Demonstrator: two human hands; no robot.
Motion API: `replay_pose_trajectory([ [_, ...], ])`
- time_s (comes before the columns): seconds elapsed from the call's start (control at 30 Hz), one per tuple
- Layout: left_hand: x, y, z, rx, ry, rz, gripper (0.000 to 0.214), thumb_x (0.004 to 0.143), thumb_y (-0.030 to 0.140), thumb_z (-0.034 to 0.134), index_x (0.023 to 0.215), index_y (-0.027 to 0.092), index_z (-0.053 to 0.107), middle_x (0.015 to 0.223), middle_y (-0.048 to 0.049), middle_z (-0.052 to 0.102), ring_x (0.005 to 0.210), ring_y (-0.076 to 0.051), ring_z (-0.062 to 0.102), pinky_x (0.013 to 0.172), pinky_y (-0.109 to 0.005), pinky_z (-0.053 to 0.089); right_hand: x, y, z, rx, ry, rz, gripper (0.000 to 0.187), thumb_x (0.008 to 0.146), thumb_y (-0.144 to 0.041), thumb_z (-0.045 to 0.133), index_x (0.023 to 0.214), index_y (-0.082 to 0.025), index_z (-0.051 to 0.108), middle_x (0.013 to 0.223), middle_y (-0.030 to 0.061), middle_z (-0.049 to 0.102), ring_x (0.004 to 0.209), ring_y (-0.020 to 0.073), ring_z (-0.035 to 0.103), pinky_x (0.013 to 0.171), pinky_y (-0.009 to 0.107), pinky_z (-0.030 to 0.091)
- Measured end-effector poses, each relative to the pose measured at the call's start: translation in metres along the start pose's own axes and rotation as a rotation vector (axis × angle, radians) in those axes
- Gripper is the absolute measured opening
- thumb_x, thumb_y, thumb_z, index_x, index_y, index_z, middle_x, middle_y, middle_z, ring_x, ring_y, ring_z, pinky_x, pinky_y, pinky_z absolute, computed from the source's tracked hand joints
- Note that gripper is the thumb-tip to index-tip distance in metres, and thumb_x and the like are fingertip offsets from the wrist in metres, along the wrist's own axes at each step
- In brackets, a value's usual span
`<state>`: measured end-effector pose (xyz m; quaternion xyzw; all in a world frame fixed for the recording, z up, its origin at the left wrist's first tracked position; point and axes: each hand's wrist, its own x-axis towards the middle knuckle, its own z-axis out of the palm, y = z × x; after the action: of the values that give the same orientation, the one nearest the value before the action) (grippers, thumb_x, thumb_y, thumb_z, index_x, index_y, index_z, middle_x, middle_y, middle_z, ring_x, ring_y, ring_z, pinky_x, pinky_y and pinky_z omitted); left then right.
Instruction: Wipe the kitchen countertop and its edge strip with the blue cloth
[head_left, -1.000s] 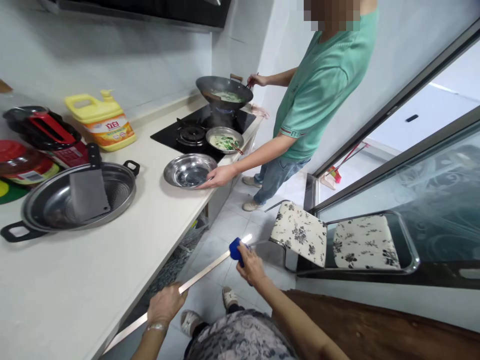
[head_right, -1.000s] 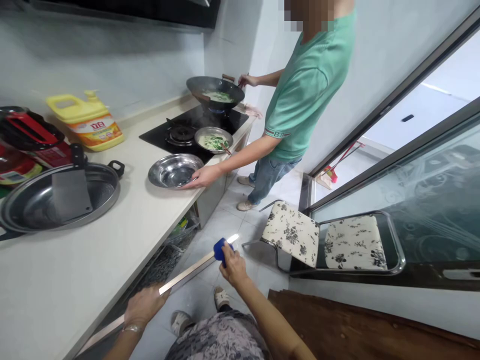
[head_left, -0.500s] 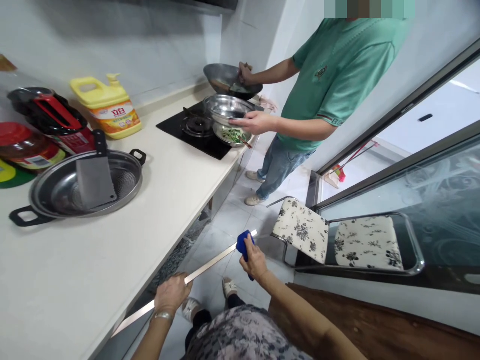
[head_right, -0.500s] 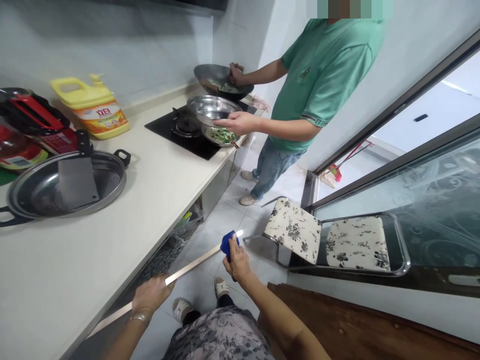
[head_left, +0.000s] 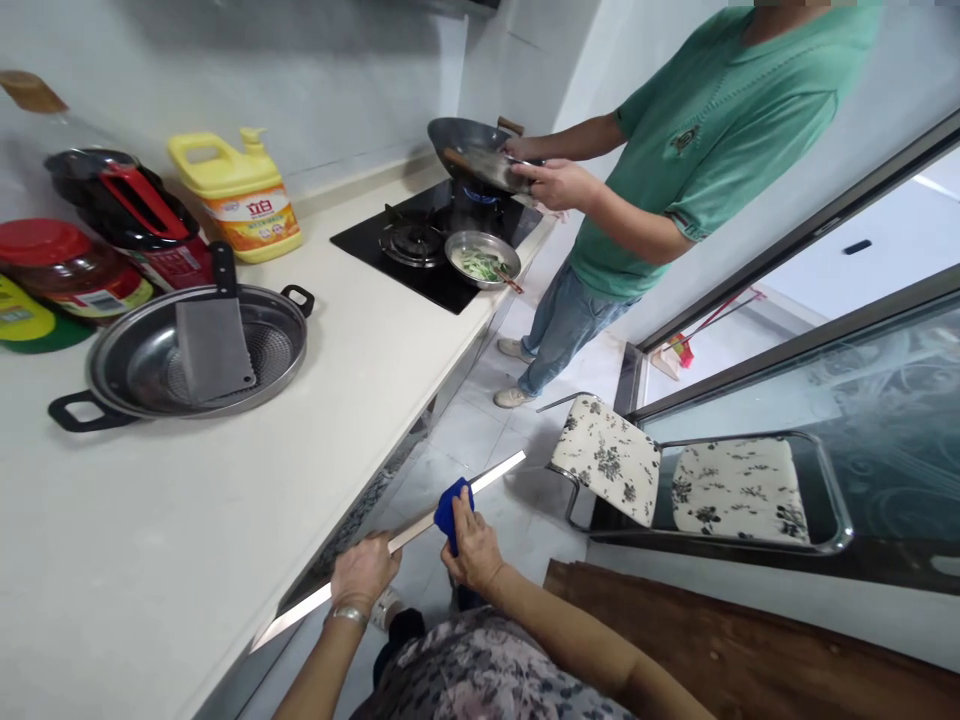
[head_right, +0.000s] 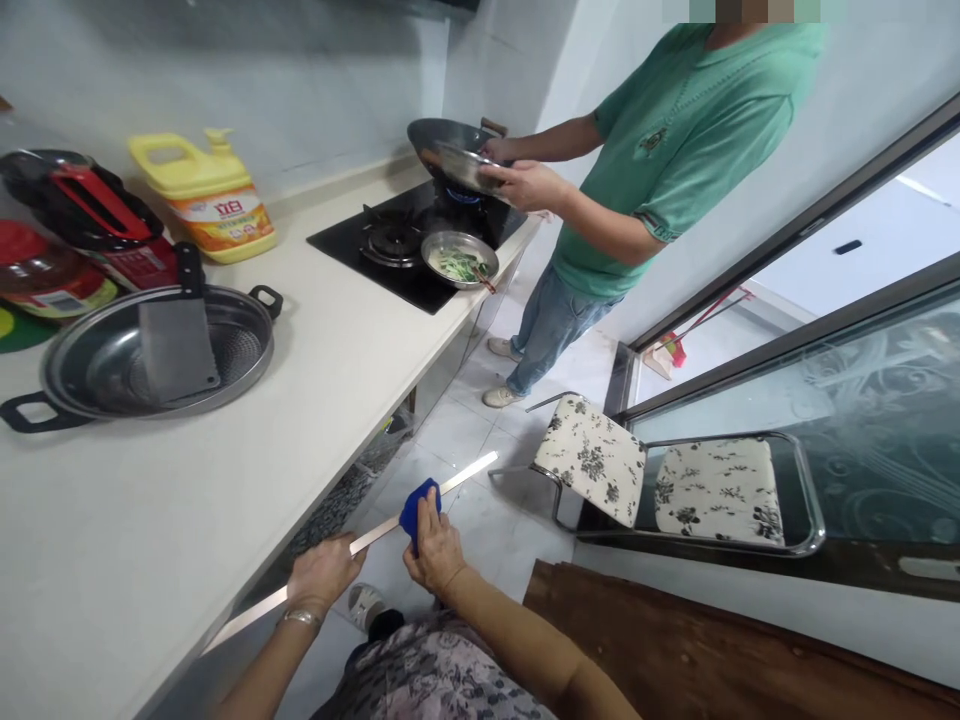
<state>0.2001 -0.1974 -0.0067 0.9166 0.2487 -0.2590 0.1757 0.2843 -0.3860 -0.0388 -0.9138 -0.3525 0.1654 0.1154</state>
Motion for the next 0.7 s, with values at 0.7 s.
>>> replay_pose_trajectory([
  [0.7, -0.005, -0.008, 0.005, 0.012, 0.015, 0.036, 0.039, 0.092, 0.036, 0.041, 0.108, 0.018, 0.071, 0.11, -0.0164, 0.076, 0.103, -0.036, 0.072, 0.086, -0.049, 0.058, 0.004, 0.056, -0.018, -0.106, 0.005, -0.233, 0.089, 0.075, -0.012, 0.054, 0.16, -0.021, 0.029, 0.166, 0.0097, 0.032, 0.118, 0.0277, 0.059, 0.094, 0.04, 0.055],
])
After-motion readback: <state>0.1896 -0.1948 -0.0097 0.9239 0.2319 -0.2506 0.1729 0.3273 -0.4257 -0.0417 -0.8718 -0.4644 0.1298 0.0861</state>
